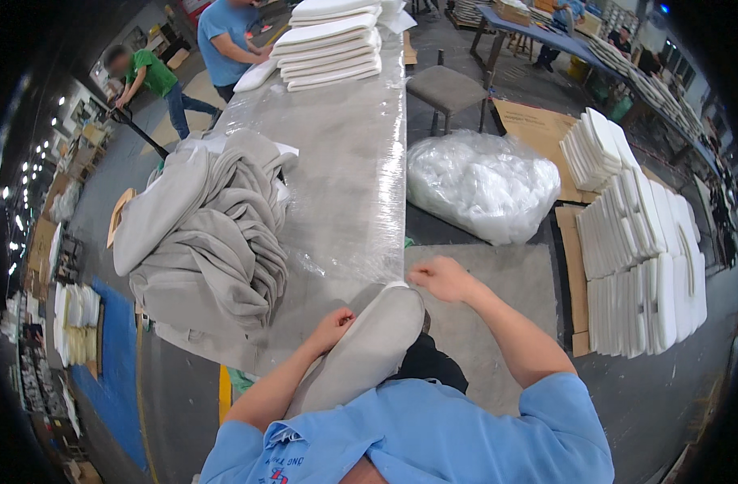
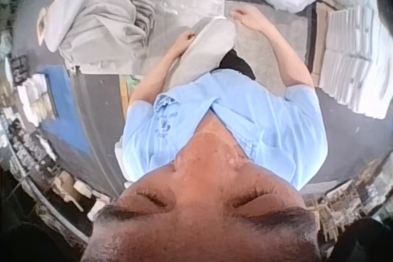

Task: The person inserts white foam inserts into gray fabric cushion covers at a worktable, then stacks the finished cushions on a nearby pallet. The person handles each cushion one at a time, aligning the foam and tucking it into the cover before placing it aside.

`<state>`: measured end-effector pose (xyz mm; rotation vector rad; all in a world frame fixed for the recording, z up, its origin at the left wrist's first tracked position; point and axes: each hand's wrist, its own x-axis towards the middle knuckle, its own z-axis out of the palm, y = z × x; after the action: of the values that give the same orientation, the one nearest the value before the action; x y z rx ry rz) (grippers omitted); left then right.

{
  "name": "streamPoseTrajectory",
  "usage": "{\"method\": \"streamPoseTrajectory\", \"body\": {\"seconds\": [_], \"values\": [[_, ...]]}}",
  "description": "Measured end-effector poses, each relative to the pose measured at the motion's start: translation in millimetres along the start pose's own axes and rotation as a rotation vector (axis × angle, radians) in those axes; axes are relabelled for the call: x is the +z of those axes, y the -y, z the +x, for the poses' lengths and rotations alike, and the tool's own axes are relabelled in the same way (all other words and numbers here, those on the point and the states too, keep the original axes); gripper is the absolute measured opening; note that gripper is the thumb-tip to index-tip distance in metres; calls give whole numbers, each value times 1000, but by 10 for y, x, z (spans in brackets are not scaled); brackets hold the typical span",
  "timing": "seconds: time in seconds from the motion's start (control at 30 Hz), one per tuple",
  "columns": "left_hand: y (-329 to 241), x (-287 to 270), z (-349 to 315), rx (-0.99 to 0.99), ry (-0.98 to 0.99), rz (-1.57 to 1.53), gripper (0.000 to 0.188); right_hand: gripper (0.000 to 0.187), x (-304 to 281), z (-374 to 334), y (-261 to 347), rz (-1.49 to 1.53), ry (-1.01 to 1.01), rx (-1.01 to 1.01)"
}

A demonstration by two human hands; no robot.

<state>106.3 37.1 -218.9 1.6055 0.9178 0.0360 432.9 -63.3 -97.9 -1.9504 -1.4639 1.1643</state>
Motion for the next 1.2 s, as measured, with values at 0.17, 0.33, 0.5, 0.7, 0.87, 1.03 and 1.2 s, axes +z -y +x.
{"method": "streamPoseTrajectory", "body": {"seconds": [0.17,0.33,0.5,0.7,0.87,1.03,1.2], "values": [[-241,17,210,-152,148,-67,35,34,259,696,261,-380,372,-205],[-251,-25,325,-62,156,-48,37,27,380,919,335,-494,587,-193],[-306,5,285,-238,230,-275,48,13,292,713,326,-279,397,-460],[-539,99,209,-215,235,-264,40,11,219,487,491,-238,363,-505],[-799,56,126,-230,198,-141,43,13,207,368,474,-213,251,-545],[-918,-113,95,-383,236,-13,52,8,265,388,459,-332,135,-670],[-794,-31,112,-281,206,-126,39,5,198,380,435,-291,254,-529]]}}
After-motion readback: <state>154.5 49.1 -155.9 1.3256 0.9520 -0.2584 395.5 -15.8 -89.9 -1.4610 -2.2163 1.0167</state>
